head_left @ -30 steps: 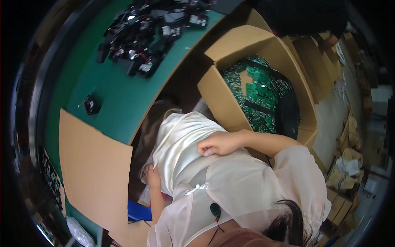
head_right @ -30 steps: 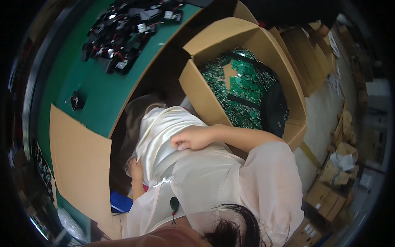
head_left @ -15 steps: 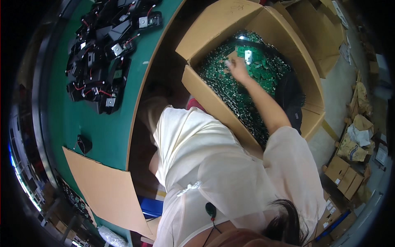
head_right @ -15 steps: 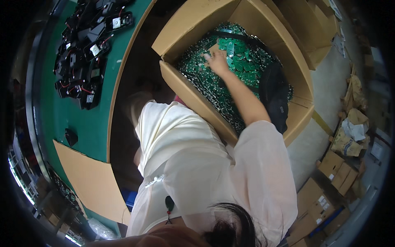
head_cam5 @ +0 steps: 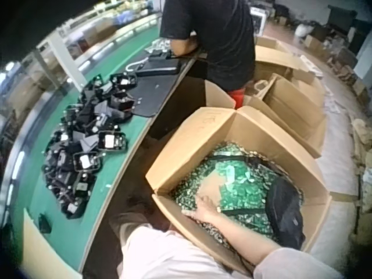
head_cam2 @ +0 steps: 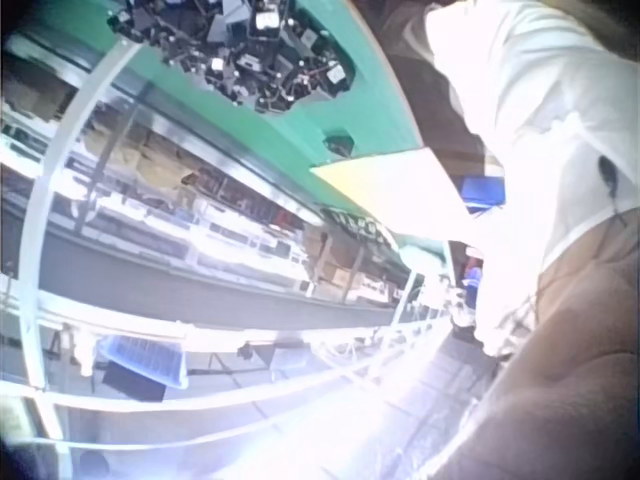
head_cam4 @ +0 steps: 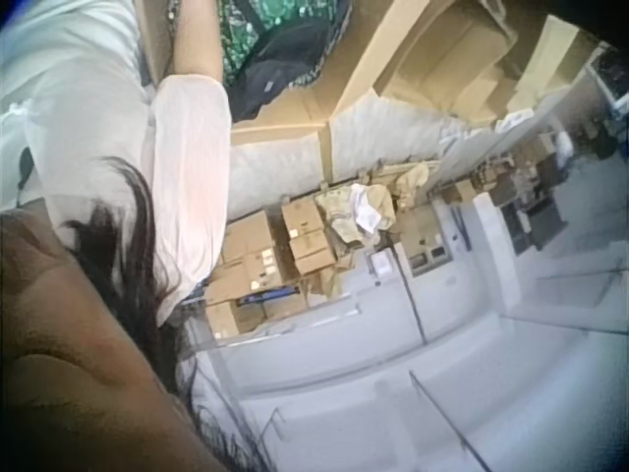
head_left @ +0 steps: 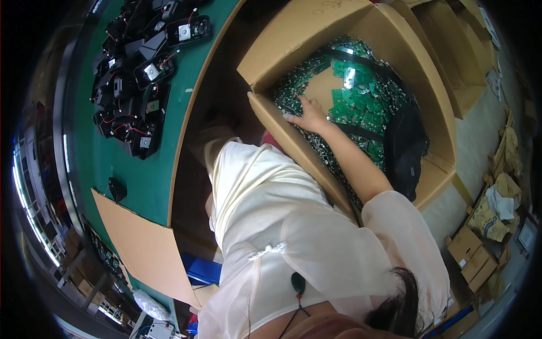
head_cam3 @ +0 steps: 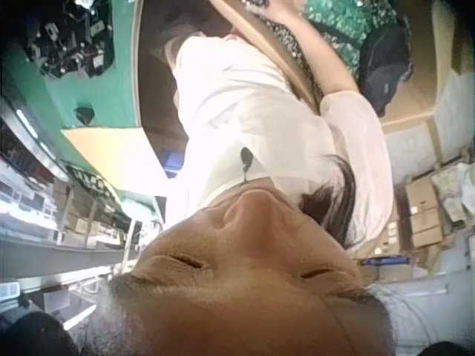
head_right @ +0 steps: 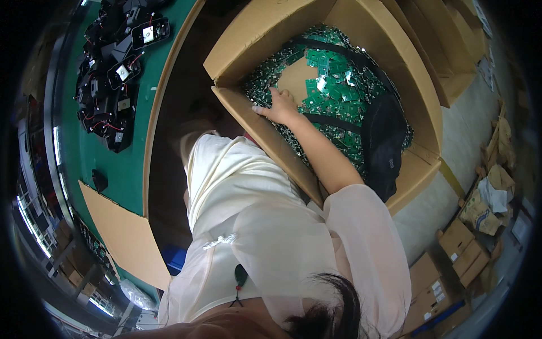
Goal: The person reaches into a box to retrieve circuit boards, then fits a board into a plastic housing and presses them together. They tuck a small wire into the assembly and place the unit onto a cardboard sheet.
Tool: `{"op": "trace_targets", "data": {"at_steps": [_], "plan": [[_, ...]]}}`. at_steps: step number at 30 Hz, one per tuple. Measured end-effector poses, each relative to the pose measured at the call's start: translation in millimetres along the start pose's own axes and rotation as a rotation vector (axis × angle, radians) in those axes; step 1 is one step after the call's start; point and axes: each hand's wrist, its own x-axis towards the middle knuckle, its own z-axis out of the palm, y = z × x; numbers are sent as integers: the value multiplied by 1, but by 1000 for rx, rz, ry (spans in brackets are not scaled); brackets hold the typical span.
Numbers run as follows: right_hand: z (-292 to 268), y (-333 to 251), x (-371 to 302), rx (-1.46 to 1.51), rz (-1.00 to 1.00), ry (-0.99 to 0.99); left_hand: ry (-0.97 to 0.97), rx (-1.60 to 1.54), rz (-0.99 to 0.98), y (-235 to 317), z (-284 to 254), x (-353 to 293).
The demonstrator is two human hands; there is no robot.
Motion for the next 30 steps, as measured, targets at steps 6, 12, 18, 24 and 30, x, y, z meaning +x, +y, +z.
{"op": "trace_targets", "data": {"at_steps": [6,12,18,24,30], "plan": [[-22,22,43,142,-67,-105,151,-2,37,29,8,3],[-83,1,76,-31,-65,-232,538,38,288,127,8,73],[-90,38,99,13,-409,-188,343,-226,622,217,11,117],[-111,24,119,-138,-255,-63,309,-296,605,230,7,136],[-115,29,144,-279,-145,163,228,-336,679,256,4,156]]}}
